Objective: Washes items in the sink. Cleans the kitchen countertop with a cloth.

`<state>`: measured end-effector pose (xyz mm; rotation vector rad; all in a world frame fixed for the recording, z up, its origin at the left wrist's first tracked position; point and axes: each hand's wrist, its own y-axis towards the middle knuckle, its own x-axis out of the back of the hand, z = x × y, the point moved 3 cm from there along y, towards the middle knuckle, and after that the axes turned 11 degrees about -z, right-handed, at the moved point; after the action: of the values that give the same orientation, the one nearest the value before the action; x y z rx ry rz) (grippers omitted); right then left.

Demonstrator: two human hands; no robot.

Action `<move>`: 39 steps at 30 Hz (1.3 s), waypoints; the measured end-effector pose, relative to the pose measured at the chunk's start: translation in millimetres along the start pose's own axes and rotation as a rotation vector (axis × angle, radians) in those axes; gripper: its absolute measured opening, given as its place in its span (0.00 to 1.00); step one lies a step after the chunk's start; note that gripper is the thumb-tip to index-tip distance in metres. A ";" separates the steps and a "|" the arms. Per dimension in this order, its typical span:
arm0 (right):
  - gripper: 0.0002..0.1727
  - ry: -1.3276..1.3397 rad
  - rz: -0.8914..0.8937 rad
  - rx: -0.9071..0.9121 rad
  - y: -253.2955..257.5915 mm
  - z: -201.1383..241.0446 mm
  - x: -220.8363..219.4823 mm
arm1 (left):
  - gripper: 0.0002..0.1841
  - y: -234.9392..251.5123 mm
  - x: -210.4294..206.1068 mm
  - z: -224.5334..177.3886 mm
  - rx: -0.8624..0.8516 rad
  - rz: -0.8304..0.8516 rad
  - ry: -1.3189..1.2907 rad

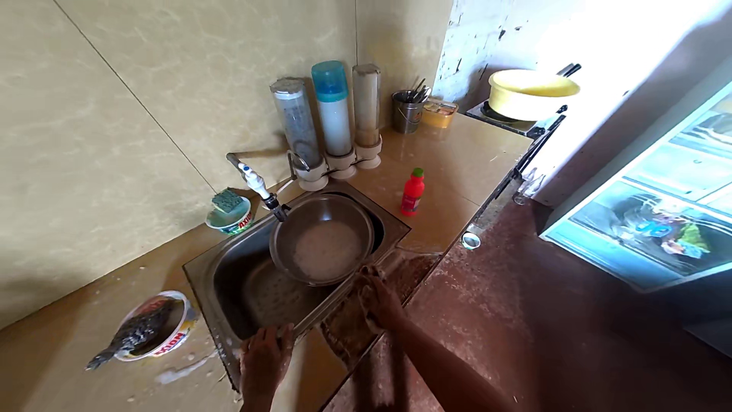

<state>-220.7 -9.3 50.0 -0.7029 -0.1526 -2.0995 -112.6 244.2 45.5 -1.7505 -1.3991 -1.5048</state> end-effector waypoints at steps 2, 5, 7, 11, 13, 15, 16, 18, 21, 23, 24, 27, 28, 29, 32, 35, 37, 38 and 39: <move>0.25 0.270 -0.041 -0.066 -9.0 6.5 -7.9 | 0.24 0.5 2.6 -0.4 0.010 0.015 -0.007; 0.25 0.688 -0.193 -0.110 -7.6 7.3 0.5 | 0.24 2.0 3.7 0.4 0.032 0.034 -0.024; 0.28 0.553 -0.280 -0.083 4.9 1.5 25.0 | 0.24 1.7 2.2 1.7 0.041 0.040 -0.020; 0.36 -0.113 -0.298 -0.053 29.3 -16.4 64.1 | 0.24 1.6 3.2 -0.5 0.037 0.044 -0.001; 0.40 -0.301 -0.128 0.010 25.1 -17.3 47.1 | 0.24 1.3 1.4 0.2 0.024 0.022 0.008; 0.56 -0.450 0.029 0.061 8.9 -14.8 15.7 | 0.24 1.3 -0.4 0.2 0.025 0.021 0.004; 0.62 -0.497 0.061 0.093 0.7 -13.1 0.5 | 0.24 1.5 -0.7 0.4 0.022 0.007 -0.002; 0.60 -0.501 0.040 0.177 -13.1 -8.6 -24.1 | 0.25 1.7 -2.7 2.8 0.009 -0.024 -0.005; 0.30 -0.412 -0.021 0.296 -26.2 -2.3 -42.9 | 0.25 2.1 -4.8 3.7 0.027 -0.003 -0.014; 0.19 -0.259 -0.099 0.349 -26.4 -2.2 -38.7 | 0.25 1.9 -3.5 3.1 0.036 -0.005 -0.012; 0.18 -0.164 -0.108 0.311 -25.3 0.3 -28.7 | 0.25 2.0 -3.2 3.5 0.043 -0.006 -0.007; 0.19 0.017 -0.202 0.082 -18.4 10.0 17.2 | 0.26 2.3 -4.4 4.8 0.046 -0.016 -0.002; 0.20 0.022 -0.280 0.039 -13.5 8.9 33.8 | 0.27 2.2 -5.0 5.0 0.040 -0.031 -0.005; 0.20 0.010 -0.372 0.015 -5.8 4.4 48.6 | 0.27 2.4 -5.3 5.5 0.037 -0.036 -0.007; 0.21 -0.068 -0.491 -0.067 27.0 -20.2 77.4 | 0.27 2.8 -4.1 5.5 0.054 -0.026 -0.020; 0.27 -0.214 -0.377 -0.078 50.1 -38.3 73.5 | 0.26 4.1 -2.1 3.4 0.083 -0.008 -0.038; 0.30 -0.287 -0.270 -0.028 53.1 -35.9 57.6 | 0.26 3.9 -2.0 3.1 0.095 -0.008 -0.036; 0.29 -0.298 -0.211 0.000 52.6 -31.3 48.2 | 0.26 3.6 -3.1 3.8 0.092 -0.013 -0.030; 0.28 -0.287 -0.170 0.024 50.7 -25.6 38.9 | 0.26 3.6 -4.3 4.2 0.086 -0.018 -0.025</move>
<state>-208.9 -76.6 42.1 -1.0053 -0.4087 -2.1423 -107.0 244.6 41.2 -1.7149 -1.4737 -1.4146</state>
